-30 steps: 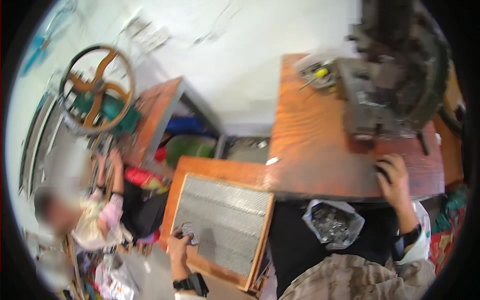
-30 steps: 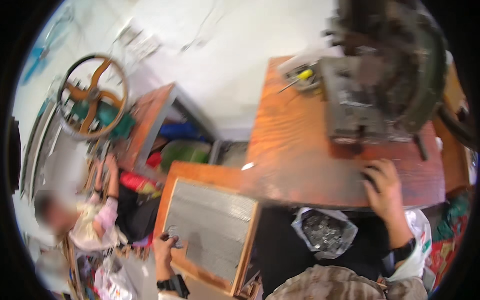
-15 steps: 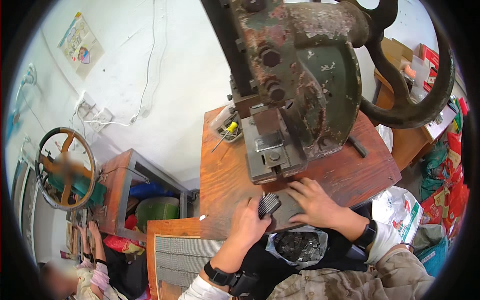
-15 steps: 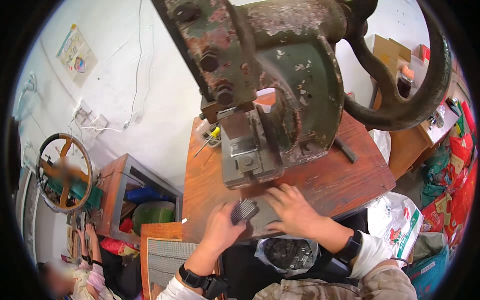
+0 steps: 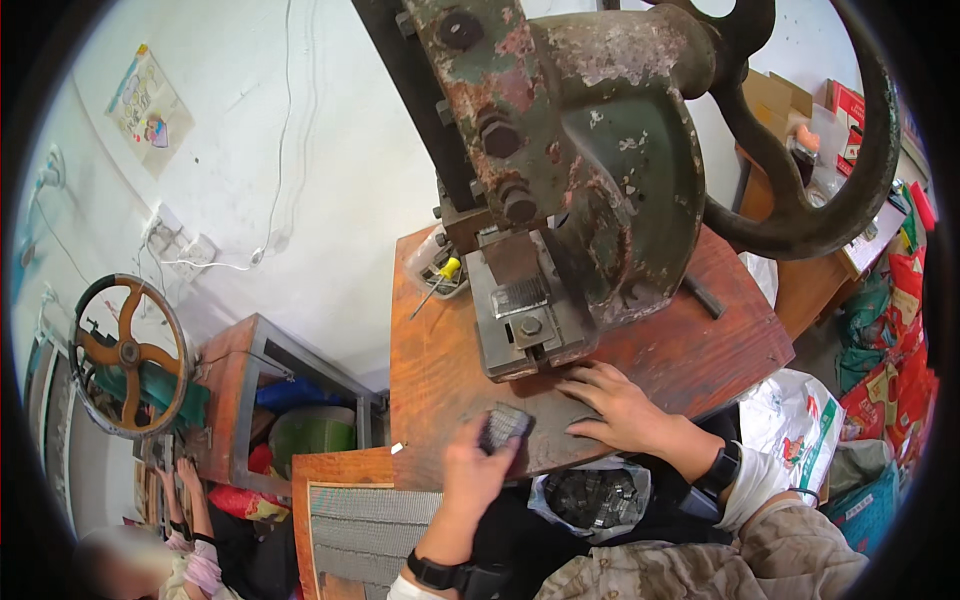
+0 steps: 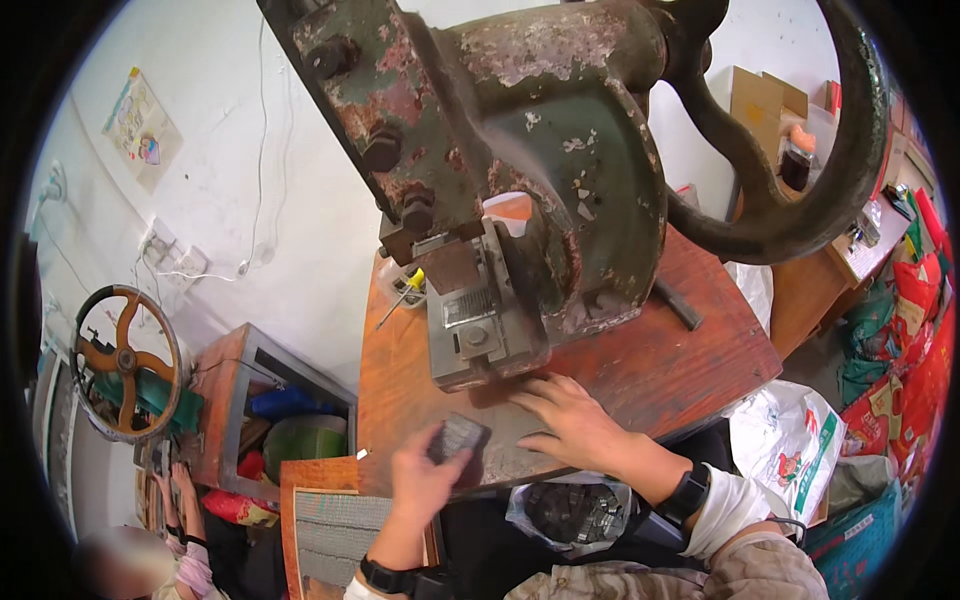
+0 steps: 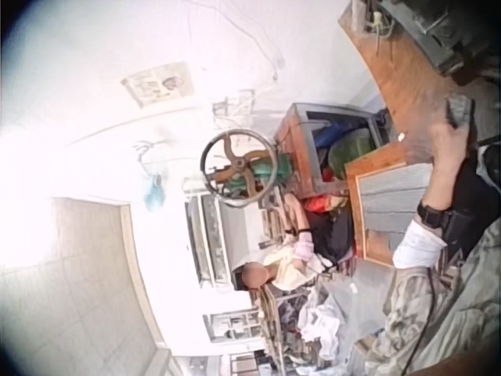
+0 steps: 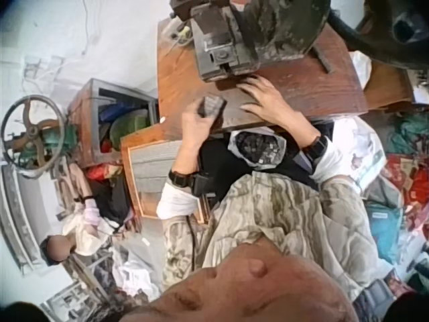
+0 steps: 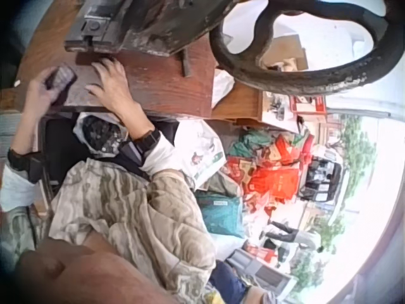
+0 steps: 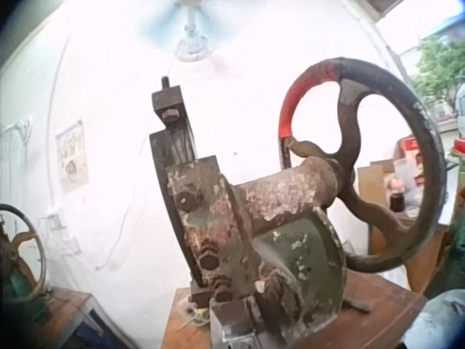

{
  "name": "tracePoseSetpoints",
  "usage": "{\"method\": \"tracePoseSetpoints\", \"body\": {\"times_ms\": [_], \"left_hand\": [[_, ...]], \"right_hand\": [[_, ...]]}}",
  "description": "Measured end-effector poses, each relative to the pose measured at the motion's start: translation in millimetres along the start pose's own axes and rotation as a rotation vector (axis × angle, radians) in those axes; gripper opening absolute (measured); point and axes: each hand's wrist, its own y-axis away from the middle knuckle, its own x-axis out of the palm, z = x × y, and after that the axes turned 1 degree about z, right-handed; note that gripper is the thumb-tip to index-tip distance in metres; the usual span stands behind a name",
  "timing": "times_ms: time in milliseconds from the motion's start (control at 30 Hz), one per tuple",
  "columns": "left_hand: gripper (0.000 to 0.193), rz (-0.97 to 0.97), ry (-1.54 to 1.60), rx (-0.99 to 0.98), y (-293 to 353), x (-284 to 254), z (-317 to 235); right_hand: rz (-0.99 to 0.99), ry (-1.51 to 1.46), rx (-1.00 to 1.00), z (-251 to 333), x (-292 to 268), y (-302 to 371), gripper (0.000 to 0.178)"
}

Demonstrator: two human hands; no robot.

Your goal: Using a manual press machine to process small metal components for fabrication.

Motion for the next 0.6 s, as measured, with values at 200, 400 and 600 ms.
{"method": "tracePoseSetpoints", "body": {"times_ms": [200,400,600], "left_hand": [[0.046,-0.078,0.310,-0.297,-55.9,-46.5,-58.6],[0.041,-0.117,0.084,-0.128,-141.4,5.1,-67.0],[0.037,-0.301,0.021,-0.127,-159.8,24.3,-79.8]], "right_hand": [[-0.119,0.051,-0.082,-5.3,-2.1,15.3,0.042],[-0.129,0.083,-0.133,-6.3,1.6,10.6,0.040],[-0.140,0.104,-0.140,-4.5,-2.4,14.0,0.040]]}}
